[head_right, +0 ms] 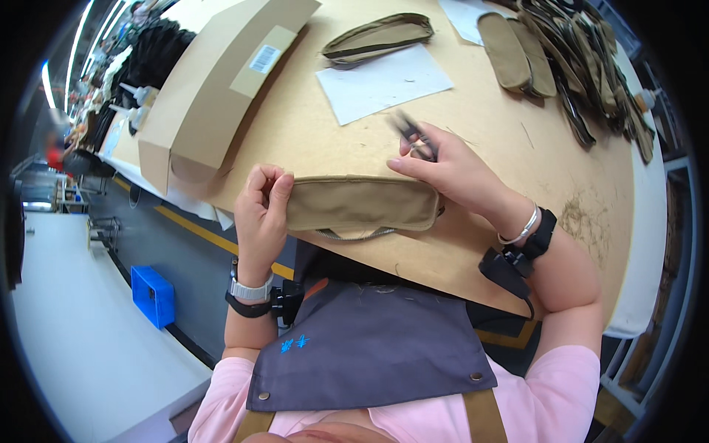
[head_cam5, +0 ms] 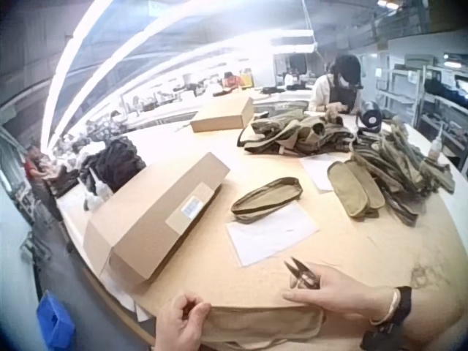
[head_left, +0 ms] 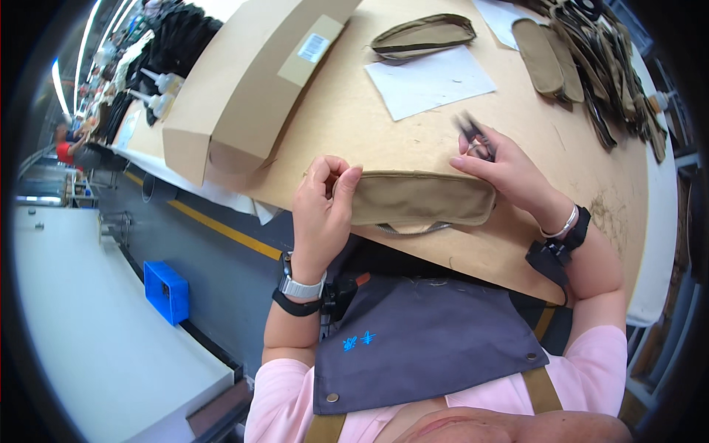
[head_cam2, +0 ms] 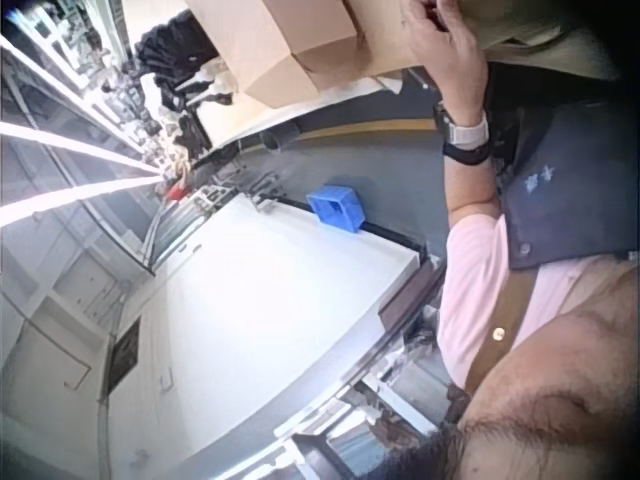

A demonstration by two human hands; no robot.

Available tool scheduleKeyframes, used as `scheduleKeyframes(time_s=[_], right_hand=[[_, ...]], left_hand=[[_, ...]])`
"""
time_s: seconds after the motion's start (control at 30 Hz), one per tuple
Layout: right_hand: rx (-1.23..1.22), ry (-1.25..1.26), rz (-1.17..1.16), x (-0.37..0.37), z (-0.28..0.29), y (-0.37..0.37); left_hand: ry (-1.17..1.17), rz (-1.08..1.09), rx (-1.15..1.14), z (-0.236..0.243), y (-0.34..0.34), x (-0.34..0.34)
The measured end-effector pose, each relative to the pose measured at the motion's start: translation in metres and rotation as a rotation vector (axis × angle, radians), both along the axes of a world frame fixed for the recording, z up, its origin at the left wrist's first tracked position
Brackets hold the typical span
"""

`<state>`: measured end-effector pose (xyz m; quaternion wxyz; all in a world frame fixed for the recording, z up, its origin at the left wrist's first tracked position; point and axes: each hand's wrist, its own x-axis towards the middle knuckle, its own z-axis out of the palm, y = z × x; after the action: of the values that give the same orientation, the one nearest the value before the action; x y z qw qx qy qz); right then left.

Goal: Trimming loose threads and inspecting small canvas/leather pouches in a workshop.

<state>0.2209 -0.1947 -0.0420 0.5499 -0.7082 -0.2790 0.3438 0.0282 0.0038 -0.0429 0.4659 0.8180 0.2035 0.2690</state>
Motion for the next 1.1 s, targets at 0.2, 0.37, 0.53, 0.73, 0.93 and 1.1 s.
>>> scheduleKeyframes(time_s=[0.2,0.37,0.53,0.73,0.93,1.1], right_hand=[[-0.081,0.371,0.123,0.002,0.0,-0.005],[-0.094,0.461,0.191,0.008,0.016,-0.006],[0.003,0.572,0.382,0.015,0.021,-0.013],[0.022,0.538,0.326,0.005,0.04,-0.022],[0.124,0.488,0.236,0.01,0.039,-0.023],[0.235,0.467,0.319,0.013,0.029,-0.026]], left_hand=[[-0.083,0.053,-0.093,-0.002,0.005,-0.007],[-0.095,0.067,-0.196,-0.008,0.018,-0.004],[-0.057,0.114,-0.188,-0.008,0.021,-0.008],[-0.107,0.05,-0.058,-0.016,0.022,-0.005],[0.028,-0.535,-0.891,0.006,0.025,-0.024],[0.205,-0.567,-0.774,0.015,0.019,-0.033]])
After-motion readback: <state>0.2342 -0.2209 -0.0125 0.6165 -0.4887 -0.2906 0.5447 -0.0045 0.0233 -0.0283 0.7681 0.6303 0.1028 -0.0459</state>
